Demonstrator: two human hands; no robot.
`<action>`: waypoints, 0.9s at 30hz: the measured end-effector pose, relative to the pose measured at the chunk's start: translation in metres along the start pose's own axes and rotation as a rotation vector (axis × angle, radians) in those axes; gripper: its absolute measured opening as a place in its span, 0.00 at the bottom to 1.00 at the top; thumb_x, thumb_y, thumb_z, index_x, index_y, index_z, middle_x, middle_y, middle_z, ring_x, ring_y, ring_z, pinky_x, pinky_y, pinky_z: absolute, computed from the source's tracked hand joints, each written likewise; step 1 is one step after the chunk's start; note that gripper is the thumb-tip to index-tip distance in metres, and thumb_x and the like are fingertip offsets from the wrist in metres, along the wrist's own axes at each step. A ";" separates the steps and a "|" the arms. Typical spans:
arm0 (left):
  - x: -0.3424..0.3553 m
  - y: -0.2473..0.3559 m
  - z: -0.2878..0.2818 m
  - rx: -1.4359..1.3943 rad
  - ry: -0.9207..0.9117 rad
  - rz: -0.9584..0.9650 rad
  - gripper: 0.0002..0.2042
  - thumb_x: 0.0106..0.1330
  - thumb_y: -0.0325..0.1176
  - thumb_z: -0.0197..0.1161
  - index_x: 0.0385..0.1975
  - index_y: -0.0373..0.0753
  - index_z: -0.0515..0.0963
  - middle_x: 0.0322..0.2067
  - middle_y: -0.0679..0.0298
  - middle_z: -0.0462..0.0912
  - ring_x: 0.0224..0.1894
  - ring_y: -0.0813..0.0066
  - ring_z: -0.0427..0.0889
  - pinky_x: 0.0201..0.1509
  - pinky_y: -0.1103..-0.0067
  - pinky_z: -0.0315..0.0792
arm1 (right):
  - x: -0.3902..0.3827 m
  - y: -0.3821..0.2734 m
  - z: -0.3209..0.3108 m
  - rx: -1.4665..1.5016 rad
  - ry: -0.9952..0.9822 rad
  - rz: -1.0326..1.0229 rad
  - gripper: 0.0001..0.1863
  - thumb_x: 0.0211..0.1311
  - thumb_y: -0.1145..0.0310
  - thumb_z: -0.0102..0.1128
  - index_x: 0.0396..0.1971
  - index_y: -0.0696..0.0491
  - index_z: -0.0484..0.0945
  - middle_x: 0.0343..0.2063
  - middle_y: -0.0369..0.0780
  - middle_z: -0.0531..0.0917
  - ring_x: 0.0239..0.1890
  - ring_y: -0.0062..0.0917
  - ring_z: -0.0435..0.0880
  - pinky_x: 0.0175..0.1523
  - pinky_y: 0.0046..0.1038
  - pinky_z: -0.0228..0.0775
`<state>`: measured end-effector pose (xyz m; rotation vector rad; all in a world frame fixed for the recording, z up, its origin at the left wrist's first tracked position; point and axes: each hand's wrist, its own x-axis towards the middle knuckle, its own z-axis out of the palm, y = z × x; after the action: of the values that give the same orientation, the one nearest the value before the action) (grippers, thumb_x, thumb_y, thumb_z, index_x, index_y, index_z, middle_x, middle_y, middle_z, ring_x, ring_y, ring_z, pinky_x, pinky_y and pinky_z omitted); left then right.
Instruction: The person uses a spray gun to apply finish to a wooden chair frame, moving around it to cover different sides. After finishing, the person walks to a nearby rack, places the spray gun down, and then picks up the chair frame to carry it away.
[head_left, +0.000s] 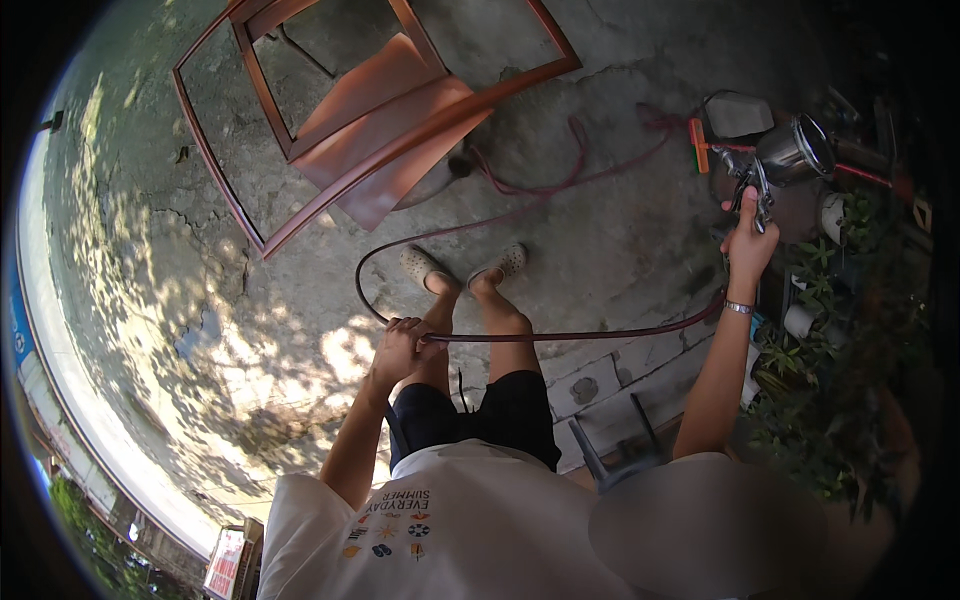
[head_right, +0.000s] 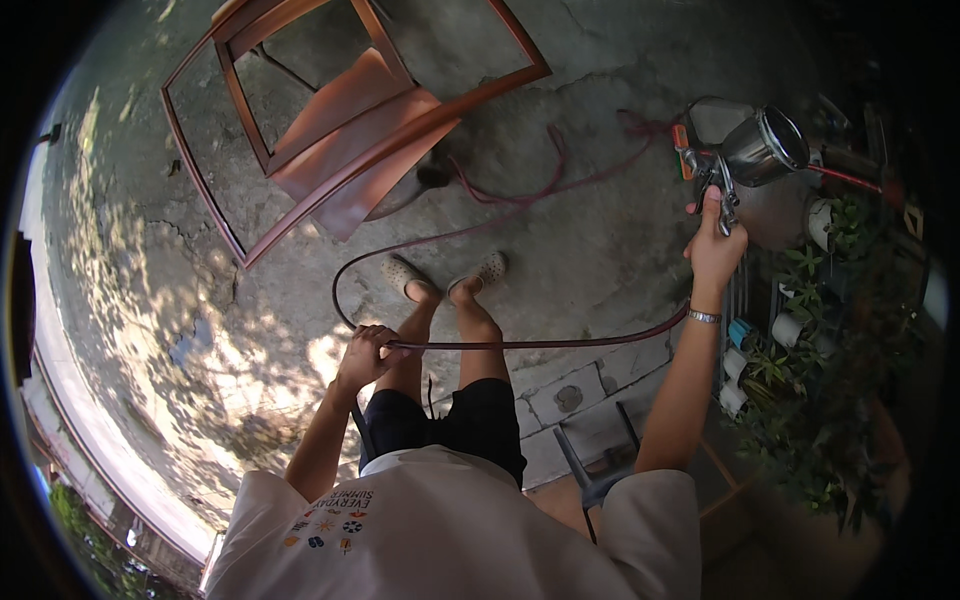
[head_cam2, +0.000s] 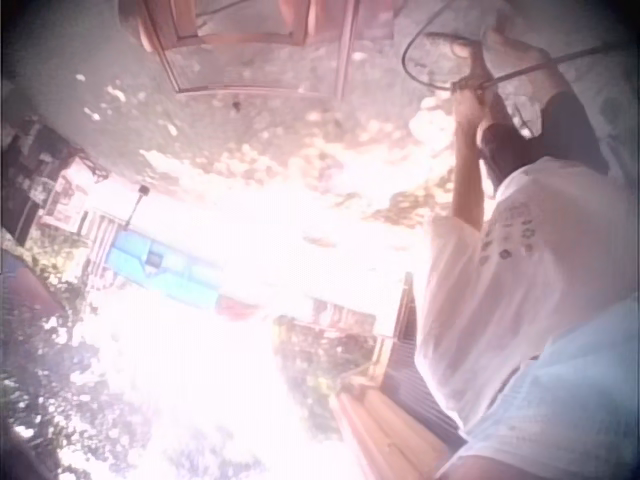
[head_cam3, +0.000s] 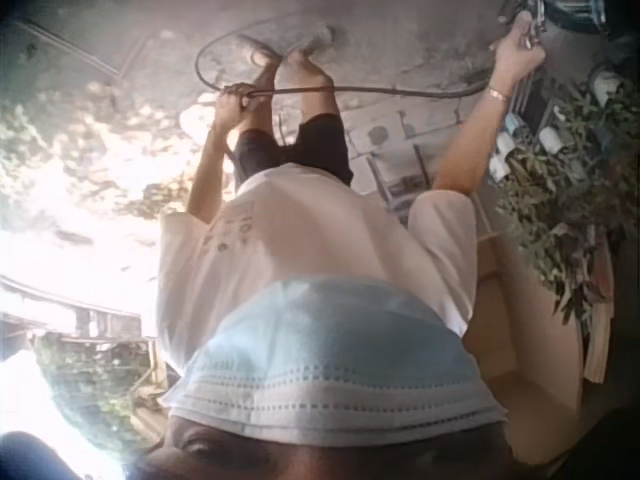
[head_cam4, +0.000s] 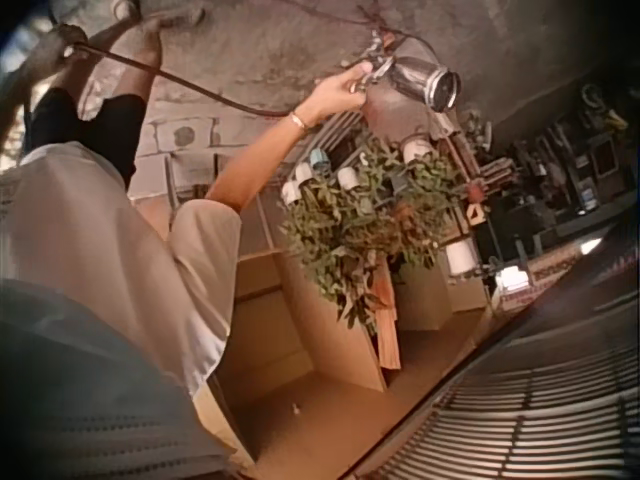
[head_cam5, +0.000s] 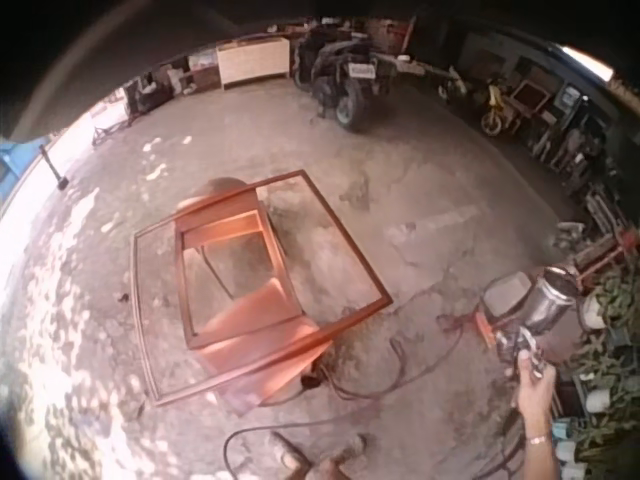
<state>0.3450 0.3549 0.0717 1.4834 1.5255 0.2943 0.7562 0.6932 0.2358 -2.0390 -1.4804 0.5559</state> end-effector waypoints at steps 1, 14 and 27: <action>0.004 0.003 -0.009 0.004 0.024 0.004 0.15 0.59 0.47 0.69 0.32 0.39 0.83 0.33 0.59 0.84 0.42 0.56 0.82 0.51 0.66 0.69 | 0.011 -0.001 0.006 0.002 0.010 -0.015 0.31 0.70 0.44 0.56 0.26 0.63 0.82 0.19 0.40 0.84 0.07 0.20 0.71 0.13 0.26 0.58; 0.052 -0.003 -0.018 -0.014 0.135 -0.091 0.16 0.58 0.44 0.71 0.30 0.36 0.80 0.29 0.58 0.81 0.36 0.54 0.80 0.47 0.65 0.69 | 0.118 0.013 0.107 -0.089 0.018 -0.013 0.31 0.68 0.43 0.57 0.24 0.61 0.83 0.11 0.36 0.78 0.07 0.19 0.71 0.14 0.25 0.58; 0.006 -0.067 -0.046 0.018 0.116 -0.177 0.13 0.57 0.42 0.72 0.31 0.39 0.81 0.30 0.60 0.82 0.37 0.56 0.80 0.49 0.64 0.69 | 0.007 -0.025 0.194 0.101 -0.319 0.091 0.30 0.67 0.44 0.61 0.19 0.59 0.78 0.12 0.36 0.77 0.07 0.16 0.68 0.12 0.23 0.52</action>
<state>0.2686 0.3643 0.0436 1.3537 1.7433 0.2660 0.6200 0.7436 0.1038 -2.0143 -1.5040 1.0114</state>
